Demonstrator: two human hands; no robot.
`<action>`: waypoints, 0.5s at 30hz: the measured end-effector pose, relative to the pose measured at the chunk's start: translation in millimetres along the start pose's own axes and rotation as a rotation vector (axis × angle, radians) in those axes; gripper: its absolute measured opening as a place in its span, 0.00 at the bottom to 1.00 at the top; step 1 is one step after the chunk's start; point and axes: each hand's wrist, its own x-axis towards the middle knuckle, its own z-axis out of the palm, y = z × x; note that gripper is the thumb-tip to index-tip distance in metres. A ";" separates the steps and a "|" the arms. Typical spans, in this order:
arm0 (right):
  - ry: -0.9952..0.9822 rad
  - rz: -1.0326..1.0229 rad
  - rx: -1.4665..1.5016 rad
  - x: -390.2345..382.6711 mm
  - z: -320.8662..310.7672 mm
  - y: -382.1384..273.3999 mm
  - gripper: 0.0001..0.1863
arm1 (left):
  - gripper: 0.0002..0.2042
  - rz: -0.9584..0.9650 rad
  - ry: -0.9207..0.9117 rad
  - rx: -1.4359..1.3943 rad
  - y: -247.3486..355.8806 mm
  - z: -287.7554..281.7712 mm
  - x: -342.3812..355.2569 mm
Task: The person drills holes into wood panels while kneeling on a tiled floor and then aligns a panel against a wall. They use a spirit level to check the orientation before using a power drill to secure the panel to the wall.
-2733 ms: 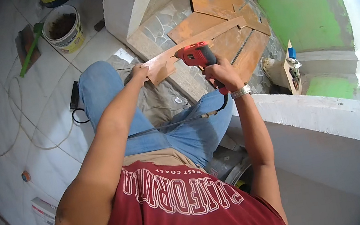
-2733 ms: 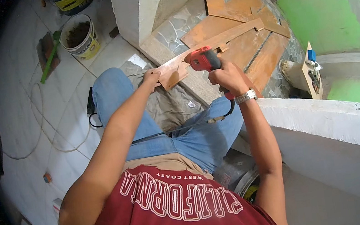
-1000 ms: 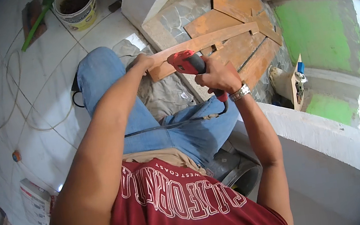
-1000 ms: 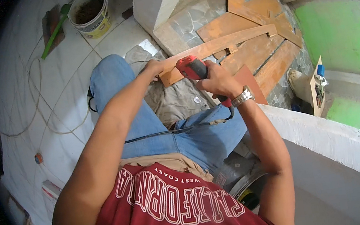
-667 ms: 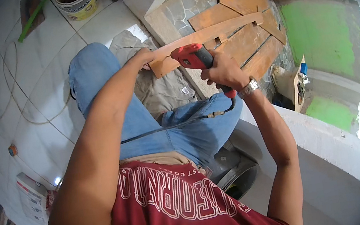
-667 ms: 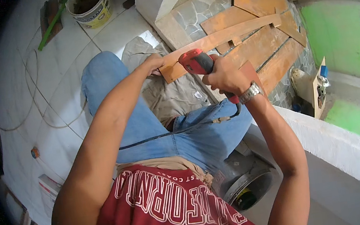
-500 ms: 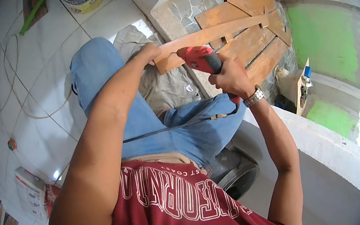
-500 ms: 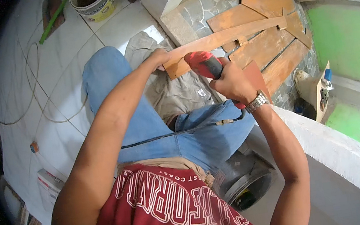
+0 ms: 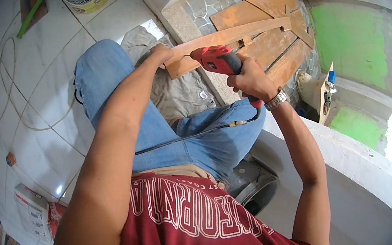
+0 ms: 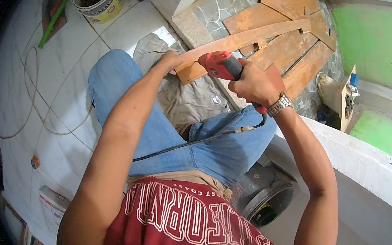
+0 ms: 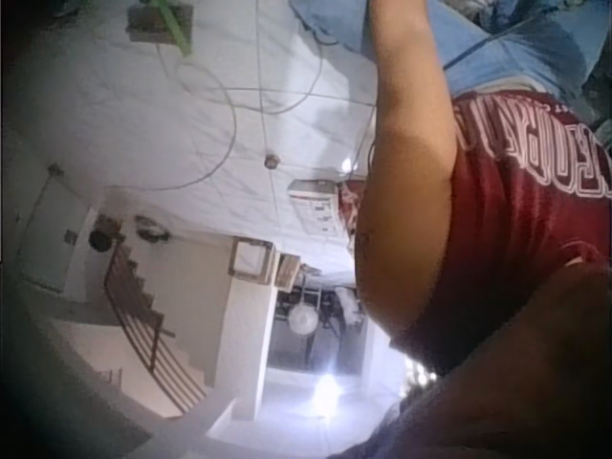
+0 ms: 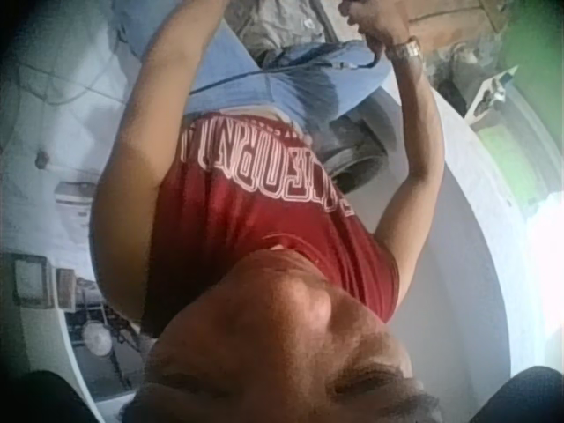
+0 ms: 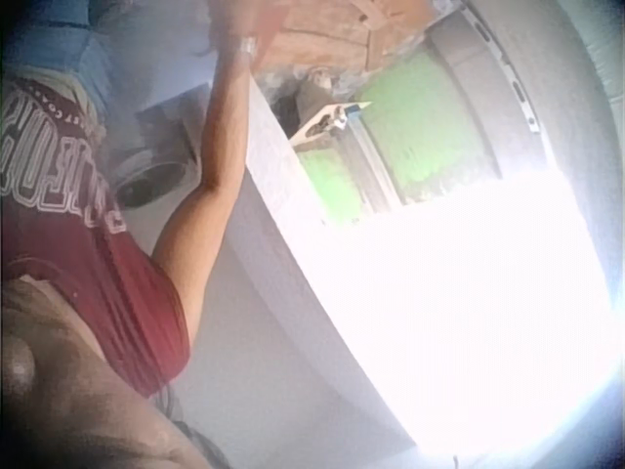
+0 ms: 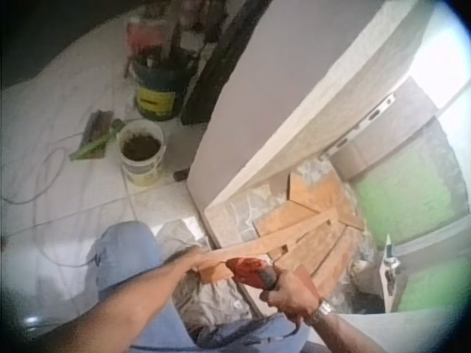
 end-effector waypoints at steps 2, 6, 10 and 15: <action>0.007 0.009 0.006 1.1 -0.2 -0.1 0.21 | 0.19 -0.004 -0.001 -0.001 0.1 -0.4 0.3; -0.013 0.000 0.005 2.6 -0.4 0.3 0.23 | 0.19 0.000 -0.005 0.031 3.8 -0.8 -3.4; -0.035 -0.028 0.048 5.2 -0.5 1.0 0.26 | 0.20 0.006 -0.019 0.054 1.5 -0.4 0.6; -0.060 -0.026 0.036 0.7 -2.2 -3.4 0.28 | 0.19 0.077 0.010 0.281 -18.6 3.0 25.6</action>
